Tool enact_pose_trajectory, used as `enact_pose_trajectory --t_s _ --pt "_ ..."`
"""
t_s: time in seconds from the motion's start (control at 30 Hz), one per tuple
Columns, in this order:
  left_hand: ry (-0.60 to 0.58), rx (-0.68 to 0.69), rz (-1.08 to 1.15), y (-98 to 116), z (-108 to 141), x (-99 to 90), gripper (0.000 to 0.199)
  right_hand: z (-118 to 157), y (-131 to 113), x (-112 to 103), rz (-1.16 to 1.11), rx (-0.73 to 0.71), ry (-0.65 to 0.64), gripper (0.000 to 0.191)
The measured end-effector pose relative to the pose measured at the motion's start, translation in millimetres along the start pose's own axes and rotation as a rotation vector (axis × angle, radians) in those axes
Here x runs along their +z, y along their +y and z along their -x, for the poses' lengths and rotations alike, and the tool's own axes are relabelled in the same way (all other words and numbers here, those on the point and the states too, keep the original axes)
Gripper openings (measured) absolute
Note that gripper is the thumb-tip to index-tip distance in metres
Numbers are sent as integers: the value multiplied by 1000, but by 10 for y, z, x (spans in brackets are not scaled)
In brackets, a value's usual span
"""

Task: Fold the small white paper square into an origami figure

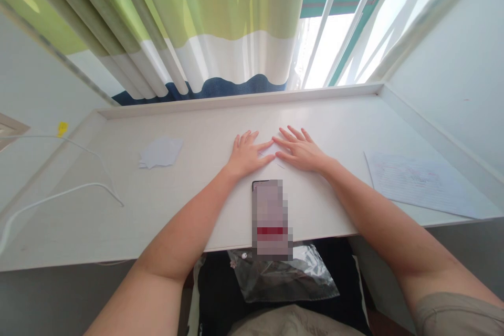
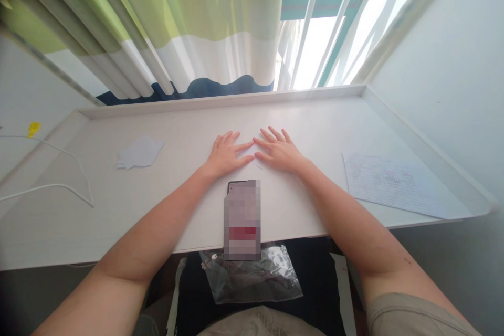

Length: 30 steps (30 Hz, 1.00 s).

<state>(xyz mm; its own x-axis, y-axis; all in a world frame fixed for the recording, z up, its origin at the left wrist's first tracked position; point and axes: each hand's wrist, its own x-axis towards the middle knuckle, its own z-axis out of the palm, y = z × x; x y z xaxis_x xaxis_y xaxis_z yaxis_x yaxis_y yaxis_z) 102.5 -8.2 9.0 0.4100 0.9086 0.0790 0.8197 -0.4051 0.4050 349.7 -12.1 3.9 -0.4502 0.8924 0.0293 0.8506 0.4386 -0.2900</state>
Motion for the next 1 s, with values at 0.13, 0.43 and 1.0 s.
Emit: enact_pose_trajectory --t_s 0.13,0.43,1.0 --pt "-27 -20 -29 13 9 -19 58 -45 6 -9 12 36 -21 81" --pt "8 -54 -24 2 13 -11 60 -57 168 -61 -51 64 -115 94" --pt "0 -54 -23 3 25 -10 58 127 269 -288 -450 117 144 57"
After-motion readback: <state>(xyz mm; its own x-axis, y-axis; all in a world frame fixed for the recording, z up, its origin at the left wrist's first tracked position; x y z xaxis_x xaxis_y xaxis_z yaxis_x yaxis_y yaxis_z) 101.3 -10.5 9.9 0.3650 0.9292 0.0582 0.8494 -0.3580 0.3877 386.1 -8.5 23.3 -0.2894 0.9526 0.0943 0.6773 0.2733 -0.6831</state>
